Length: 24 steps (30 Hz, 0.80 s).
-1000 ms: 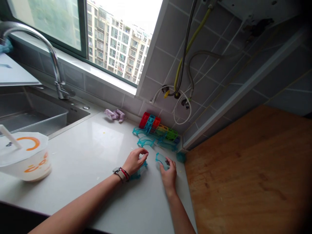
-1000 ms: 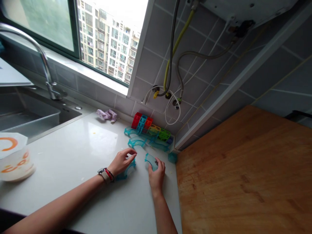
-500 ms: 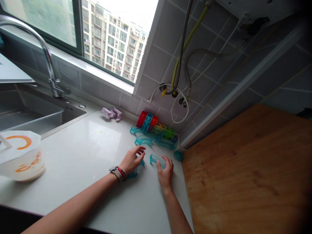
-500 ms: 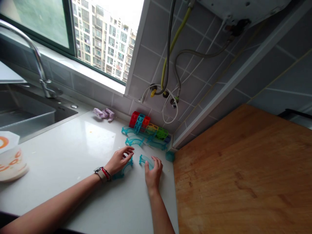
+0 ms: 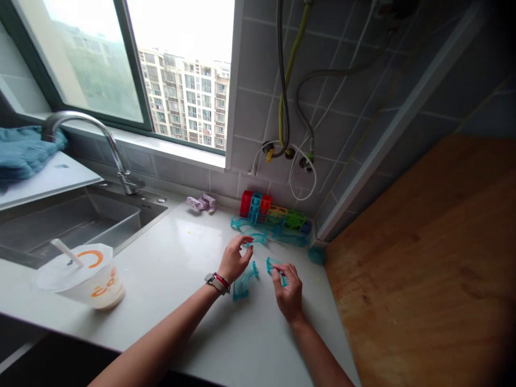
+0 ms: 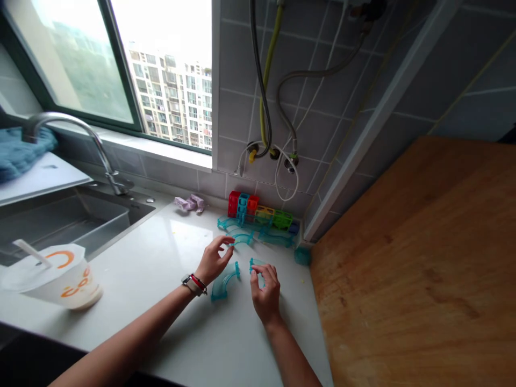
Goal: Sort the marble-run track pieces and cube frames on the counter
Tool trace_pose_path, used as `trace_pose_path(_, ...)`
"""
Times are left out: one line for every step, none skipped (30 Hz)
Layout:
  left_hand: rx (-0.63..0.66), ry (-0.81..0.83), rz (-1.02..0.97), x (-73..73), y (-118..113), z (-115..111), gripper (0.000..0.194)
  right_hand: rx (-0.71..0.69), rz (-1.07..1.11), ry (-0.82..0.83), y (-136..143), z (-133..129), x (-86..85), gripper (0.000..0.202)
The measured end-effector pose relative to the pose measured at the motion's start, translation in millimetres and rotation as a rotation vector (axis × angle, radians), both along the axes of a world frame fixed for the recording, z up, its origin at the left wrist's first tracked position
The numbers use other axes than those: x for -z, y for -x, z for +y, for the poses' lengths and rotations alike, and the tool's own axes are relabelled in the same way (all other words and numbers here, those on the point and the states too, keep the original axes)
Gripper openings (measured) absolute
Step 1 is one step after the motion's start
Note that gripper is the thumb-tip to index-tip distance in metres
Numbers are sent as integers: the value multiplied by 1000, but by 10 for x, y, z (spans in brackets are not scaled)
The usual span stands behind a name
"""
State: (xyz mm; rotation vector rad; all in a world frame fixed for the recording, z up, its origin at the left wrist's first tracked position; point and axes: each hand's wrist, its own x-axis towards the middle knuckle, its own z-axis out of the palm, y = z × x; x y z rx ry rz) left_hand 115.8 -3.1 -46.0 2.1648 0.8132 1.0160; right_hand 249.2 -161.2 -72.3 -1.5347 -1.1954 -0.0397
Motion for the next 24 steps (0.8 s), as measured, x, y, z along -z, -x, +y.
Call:
trace_pose_path(-13, -29, 38, -45, -35, 67, 25, -12, 5, -2, 3, 2, 1, 20)
trace_pose_path(-24, -54, 80, -89, -80, 143, 29, -25, 8, -4, 6, 4, 1, 20)
trace_pose_path(-33, -73, 127, -129, -133, 226, 34, -36, 9, -4, 10, 6, -1, 20)
trace_pose_path(-40, -87, 178, -163, -192, 311, 40, -46, 10, -5, 13, 8, -2, 19)
trace_pose_path(-47, -96, 229, -189, -255, 395, 46, -54, 9, -5, 15, 10, -3, 19)
trace_pose_path(-53, -102, 280, -206, -319, 474, 50, -60, 9, -5, 15, 11, -3, 19)
trace_pose_path(-58, -107, 329, -214, -380, 544, 54, -65, 9, -6, 13, 13, -2, 19)
trace_pose_path(-64, -110, 376, -215, -438, 605, 55, -69, 9, -7, 11, 14, 1, 19)
trace_pose_path(-71, -112, 420, -209, -490, 655, 54, -72, 9, -8, 8, 16, 5, 19)
trace_pose_path(-76, -112, 462, -199, -535, 695, 51, -75, 9, -9, 6, 18, 11, 19)
trace_pose_path(-80, -111, 500, -186, -572, 726, 48, -78, 9, -11, 5, 21, 16, 19)
trace_pose_path(-82, -107, 535, -172, -603, 750, 44, -81, 9, -12, 5, 25, 22, 18)
trace_pose_path(-81, -103, 565, -158, -626, 768, 42, -84, 10, -14, 7, 29, 27, 18)
trace_pose_path(-78, -98, 590, -146, -645, 783, 40, -87, 11, -16, 10, 33, 32, 18)
trace_pose_path(-73, -92, 609, -137, -659, 797, 39, -91, 12, -17, 14, 37, 35, 18)
trace_pose_path(-67, -87, 624, -131, -669, 809, 38, -94, 13, -17, 18, 40, 36, 18)
trace_pose_path(-59, -82, 634, -128, -677, 822, 37, -97, 16, -18, 21, 43, 36, 18)
trace_pose_path(-50, -75, 641, -127, -681, 834, 37, -100, 19, -19, 24, 46, 33, 18)
trace_pose_path(-41, -67, 646, -130, -684, 846, 36, -103, 23, -21, 26, 48, 29, 18)
trace_pose_path(-32, -58, 649, -137, -683, 857, 35, -106, 29, -24, 27, 48, 23, 18)
trace_pose_path(-25, -48, 650, -147, -678, 866, 34, -111, 37, -28, 28, 48, 14, 18)
trace_pose_path(-20, -36, 649, -163, -669, 874, 33, -116, 46, -33, 28, 47, 3, 19)
trace_pose_path(-18, -24, 645, -184, -655, 880, 33, -122, 58, -39, 28, 46, -9, 19)
trace_pose_path(-19, -11, 638, -213, -637, 882, 33, -127, 72, -46, 28, 43, -24, 19)
